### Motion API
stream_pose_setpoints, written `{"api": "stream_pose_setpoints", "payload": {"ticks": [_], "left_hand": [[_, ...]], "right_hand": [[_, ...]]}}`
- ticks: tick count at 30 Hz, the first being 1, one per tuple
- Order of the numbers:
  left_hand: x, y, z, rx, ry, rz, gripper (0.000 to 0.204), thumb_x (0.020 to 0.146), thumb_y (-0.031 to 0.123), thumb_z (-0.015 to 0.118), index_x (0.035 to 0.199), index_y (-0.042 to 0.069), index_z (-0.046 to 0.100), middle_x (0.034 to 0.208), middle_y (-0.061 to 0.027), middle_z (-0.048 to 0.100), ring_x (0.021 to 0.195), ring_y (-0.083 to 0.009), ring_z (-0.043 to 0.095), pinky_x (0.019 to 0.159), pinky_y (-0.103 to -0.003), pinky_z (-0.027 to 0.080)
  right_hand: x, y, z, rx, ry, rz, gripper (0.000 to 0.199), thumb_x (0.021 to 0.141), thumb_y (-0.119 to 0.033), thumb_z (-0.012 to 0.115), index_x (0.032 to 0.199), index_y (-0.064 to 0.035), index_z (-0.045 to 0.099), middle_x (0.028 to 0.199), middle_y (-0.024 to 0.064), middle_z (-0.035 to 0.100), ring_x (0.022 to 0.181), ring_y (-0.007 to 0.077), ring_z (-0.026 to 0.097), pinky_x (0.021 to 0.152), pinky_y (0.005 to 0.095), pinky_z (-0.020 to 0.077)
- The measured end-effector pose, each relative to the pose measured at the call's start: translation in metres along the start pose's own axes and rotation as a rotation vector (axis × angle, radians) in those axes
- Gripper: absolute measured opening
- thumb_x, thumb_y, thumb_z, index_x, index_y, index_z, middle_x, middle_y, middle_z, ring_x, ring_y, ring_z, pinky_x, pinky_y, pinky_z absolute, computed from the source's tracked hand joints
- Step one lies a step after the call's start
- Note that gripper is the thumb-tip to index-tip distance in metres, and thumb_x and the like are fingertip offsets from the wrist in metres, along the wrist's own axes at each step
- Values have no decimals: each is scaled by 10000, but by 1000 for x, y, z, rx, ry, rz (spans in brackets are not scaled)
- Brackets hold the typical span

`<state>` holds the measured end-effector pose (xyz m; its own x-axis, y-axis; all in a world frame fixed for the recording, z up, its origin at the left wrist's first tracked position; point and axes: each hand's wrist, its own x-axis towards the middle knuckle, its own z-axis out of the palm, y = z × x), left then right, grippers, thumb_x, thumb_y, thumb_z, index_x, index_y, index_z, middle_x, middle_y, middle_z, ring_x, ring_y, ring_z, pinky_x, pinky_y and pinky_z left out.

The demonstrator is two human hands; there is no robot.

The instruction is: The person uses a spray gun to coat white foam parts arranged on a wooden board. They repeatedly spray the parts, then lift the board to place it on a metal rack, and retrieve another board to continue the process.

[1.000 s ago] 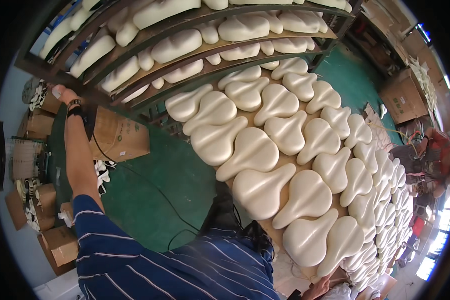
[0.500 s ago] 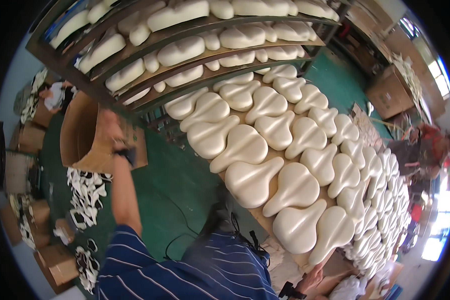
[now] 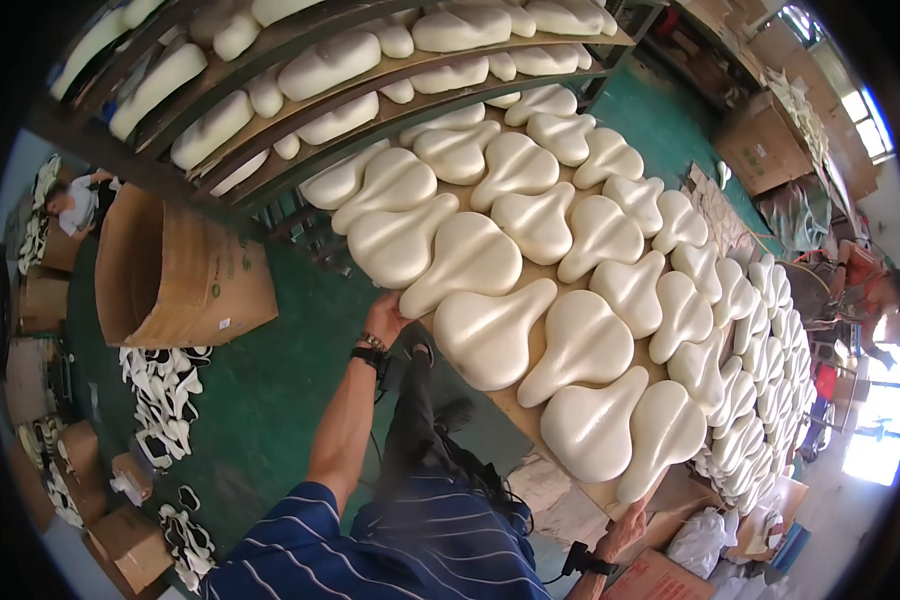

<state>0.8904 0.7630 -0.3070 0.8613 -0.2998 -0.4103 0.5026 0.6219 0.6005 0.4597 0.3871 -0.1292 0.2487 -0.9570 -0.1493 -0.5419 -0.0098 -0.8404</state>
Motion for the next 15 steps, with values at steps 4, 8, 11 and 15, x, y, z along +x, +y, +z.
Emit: {"api": "stream_pose_setpoints", "payload": {"ticks": [4,8,11,15], "left_hand": [[25,8,-10,86,-24,0,379,909,130,600,1244,-36,536,1202,-139,612,1063,-227,619,869,-366,530],[43,-8,-33,142,91,22,341,889,60,612,1200,-66,560,1159,-133,631,976,-213,646,814,-318,536],[70,-15,-45,599,119,140,335,901,63,590,1214,-52,556,1124,-122,642,940,-176,644,768,-299,531],[90,-8,-53,723,160,256,199,917,76,576,1077,-27,631,918,-49,667,731,-102,611,590,-253,474]], "right_hand": [[-3,2,5,-55,69,-22,484,947,-476,517,821,-18,609,568,-27,419,472,55,340,405,243,249],[-4,5,14,-144,108,69,552,946,-512,475,907,11,649,601,-20,465,492,62,353,435,245,259],[-5,16,18,-170,65,132,546,958,-506,456,865,2,635,550,-11,444,463,72,362,429,254,263],[14,13,54,-161,34,141,536,963,-497,452,833,-3,614,514,-12,417,435,79,359,420,253,261]]}}
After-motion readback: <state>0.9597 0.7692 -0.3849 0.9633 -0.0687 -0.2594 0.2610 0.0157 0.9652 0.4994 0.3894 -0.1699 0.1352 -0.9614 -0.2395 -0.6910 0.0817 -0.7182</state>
